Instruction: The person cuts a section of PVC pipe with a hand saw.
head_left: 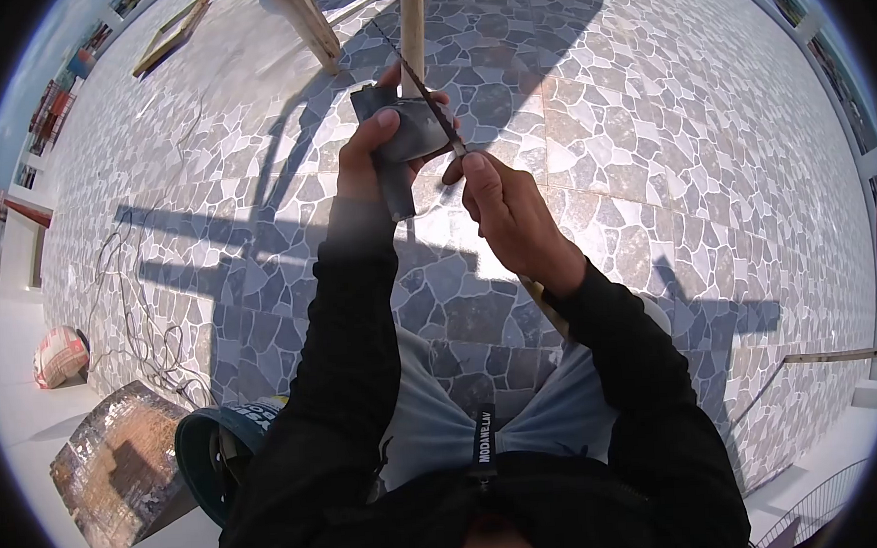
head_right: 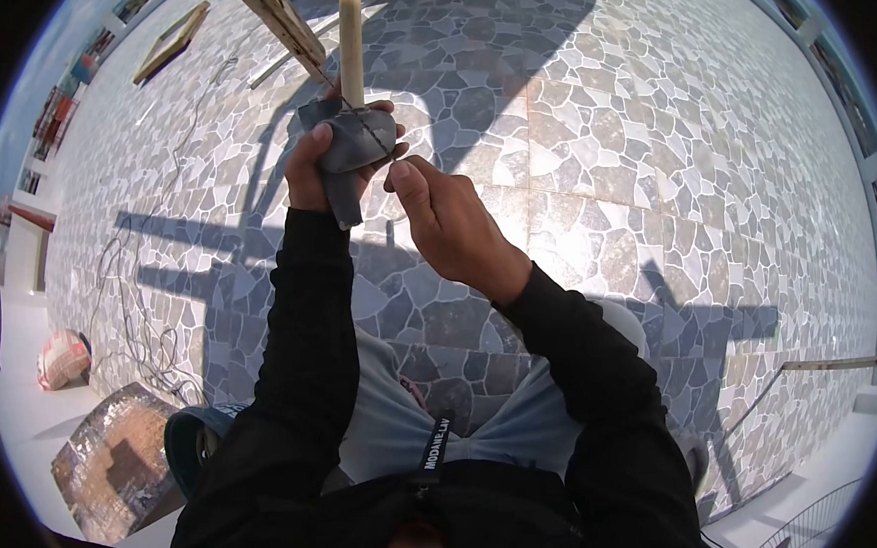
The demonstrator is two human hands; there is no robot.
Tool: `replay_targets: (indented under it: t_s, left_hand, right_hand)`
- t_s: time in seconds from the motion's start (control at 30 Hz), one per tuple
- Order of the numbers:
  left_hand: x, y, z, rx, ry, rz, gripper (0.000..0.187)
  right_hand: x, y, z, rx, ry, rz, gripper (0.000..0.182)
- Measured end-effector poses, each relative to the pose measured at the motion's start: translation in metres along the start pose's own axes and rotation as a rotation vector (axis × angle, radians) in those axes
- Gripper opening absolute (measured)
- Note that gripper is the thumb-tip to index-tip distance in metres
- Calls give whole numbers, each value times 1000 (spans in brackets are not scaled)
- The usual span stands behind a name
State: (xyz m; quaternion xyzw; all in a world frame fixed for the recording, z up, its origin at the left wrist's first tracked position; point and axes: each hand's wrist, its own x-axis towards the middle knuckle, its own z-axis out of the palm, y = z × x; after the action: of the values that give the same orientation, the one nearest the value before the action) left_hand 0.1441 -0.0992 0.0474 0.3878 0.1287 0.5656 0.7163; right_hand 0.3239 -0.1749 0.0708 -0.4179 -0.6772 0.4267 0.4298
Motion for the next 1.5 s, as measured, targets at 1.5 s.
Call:
replay_targets:
  t_s: [1.5]
  left_hand:
    - [1, -1, 5, 84, 95, 4, 88]
  right_hand:
    - [6, 16, 2, -10, 52, 35, 62]
